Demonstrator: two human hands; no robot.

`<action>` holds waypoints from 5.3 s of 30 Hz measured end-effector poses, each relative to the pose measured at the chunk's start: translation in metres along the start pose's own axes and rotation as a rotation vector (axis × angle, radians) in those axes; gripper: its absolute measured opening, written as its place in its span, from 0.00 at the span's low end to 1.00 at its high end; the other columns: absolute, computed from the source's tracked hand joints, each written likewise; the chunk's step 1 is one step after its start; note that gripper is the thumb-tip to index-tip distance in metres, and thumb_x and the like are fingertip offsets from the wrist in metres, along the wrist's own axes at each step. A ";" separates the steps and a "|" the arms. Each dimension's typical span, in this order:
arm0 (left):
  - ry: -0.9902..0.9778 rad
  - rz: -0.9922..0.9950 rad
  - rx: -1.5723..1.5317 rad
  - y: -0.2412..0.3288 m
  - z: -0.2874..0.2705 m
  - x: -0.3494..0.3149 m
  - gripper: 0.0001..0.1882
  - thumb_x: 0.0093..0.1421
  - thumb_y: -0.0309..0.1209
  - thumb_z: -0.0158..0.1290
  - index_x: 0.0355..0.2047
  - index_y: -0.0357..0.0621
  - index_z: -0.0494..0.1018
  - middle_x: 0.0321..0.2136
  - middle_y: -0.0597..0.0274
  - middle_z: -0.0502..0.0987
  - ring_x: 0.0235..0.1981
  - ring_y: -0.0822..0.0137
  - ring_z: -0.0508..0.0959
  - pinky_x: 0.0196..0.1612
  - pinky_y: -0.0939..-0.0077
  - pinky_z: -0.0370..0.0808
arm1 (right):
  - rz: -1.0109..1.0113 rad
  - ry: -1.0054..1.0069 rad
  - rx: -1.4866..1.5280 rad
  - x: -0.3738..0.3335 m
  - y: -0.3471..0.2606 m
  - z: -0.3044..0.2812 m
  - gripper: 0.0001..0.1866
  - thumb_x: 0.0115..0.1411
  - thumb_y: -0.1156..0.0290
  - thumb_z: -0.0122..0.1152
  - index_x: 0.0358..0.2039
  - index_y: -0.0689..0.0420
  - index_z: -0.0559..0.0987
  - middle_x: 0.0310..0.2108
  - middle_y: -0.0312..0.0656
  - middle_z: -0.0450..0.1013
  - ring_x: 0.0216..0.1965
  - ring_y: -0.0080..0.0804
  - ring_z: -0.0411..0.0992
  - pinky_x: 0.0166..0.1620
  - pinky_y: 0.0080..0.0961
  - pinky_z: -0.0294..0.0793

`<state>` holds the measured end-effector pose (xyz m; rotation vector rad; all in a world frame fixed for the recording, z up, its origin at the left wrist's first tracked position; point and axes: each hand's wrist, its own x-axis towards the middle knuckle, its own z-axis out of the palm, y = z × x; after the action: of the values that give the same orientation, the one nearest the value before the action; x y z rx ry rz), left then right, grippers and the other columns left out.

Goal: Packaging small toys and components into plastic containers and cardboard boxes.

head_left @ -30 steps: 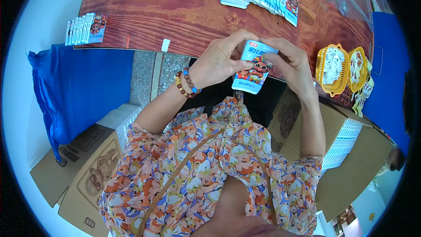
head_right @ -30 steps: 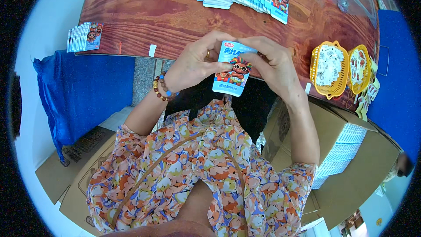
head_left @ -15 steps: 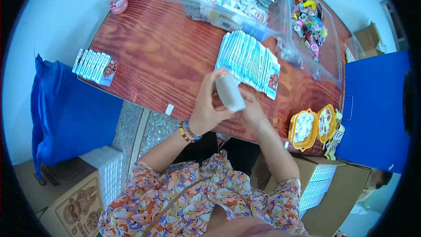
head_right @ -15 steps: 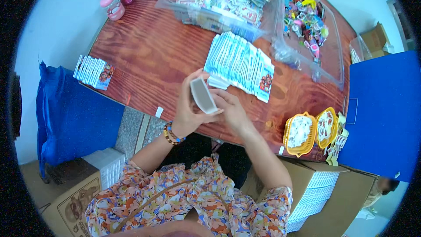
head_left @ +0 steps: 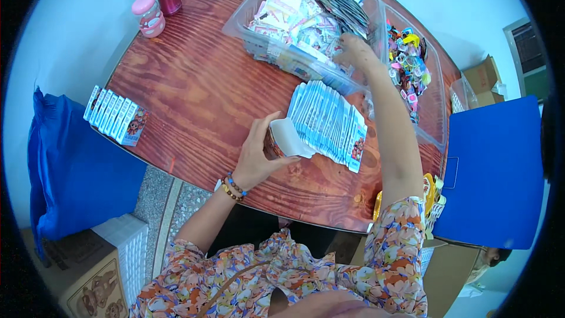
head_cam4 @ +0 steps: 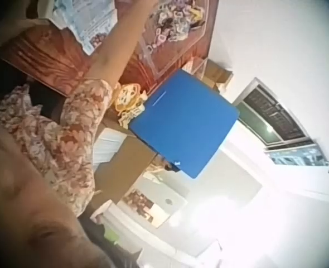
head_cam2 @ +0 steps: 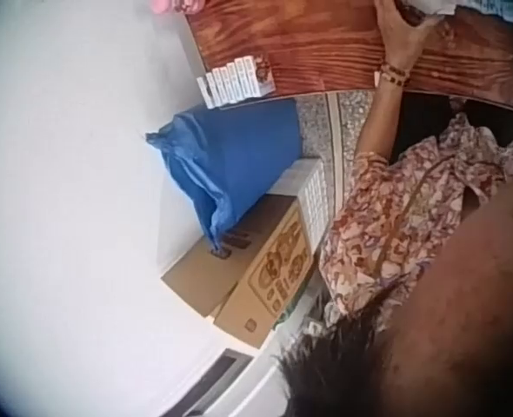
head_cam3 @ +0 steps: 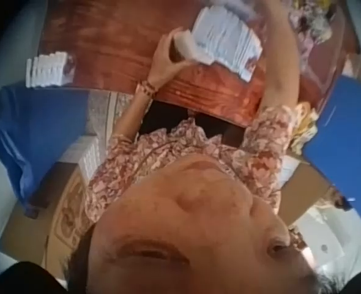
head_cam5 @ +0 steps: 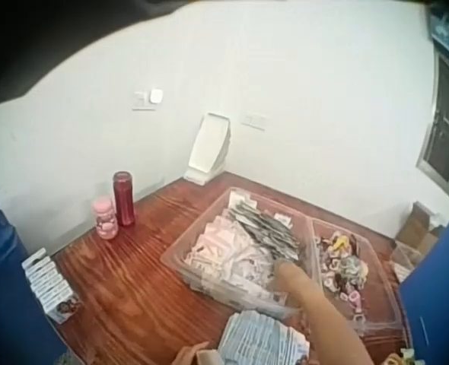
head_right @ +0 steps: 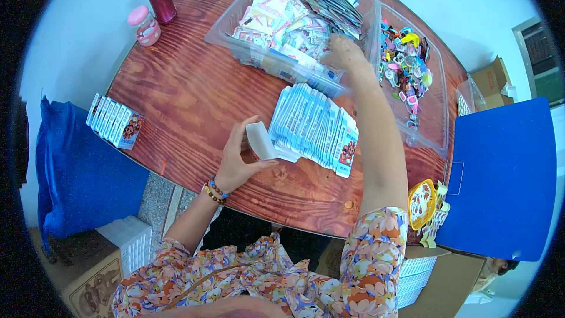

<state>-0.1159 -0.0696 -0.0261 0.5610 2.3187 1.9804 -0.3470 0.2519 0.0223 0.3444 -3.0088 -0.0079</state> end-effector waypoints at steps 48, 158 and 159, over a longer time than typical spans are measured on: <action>-0.440 0.389 0.187 0.047 0.115 -0.012 0.42 0.48 0.49 0.67 0.58 0.40 0.66 0.49 0.48 0.74 0.50 0.49 0.76 0.50 0.58 0.76 | 0.433 0.144 0.244 -0.225 0.134 -0.075 0.13 0.60 0.69 0.58 0.43 0.58 0.82 0.39 0.52 0.80 0.41 0.46 0.79 0.44 0.39 0.77; -0.280 0.313 0.502 0.058 0.118 -0.043 0.46 0.44 0.47 0.70 0.60 0.42 0.64 0.41 0.54 0.73 0.42 0.53 0.78 0.37 0.60 0.79 | 0.087 -0.193 0.434 -0.329 -0.091 -0.139 0.07 0.58 0.72 0.64 0.32 0.62 0.78 0.29 0.45 0.73 0.29 0.42 0.75 0.31 0.36 0.72; -0.260 0.348 0.528 0.058 0.119 -0.044 0.46 0.44 0.47 0.70 0.60 0.42 0.64 0.41 0.55 0.73 0.41 0.54 0.78 0.36 0.60 0.79 | 0.093 -0.183 0.438 -0.333 -0.094 -0.138 0.07 0.58 0.72 0.64 0.32 0.62 0.78 0.29 0.45 0.73 0.29 0.42 0.75 0.31 0.36 0.72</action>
<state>-0.0295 0.0369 -0.0006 1.2406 2.6984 1.2542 0.0122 0.2364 0.1209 0.2503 -3.1815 0.6689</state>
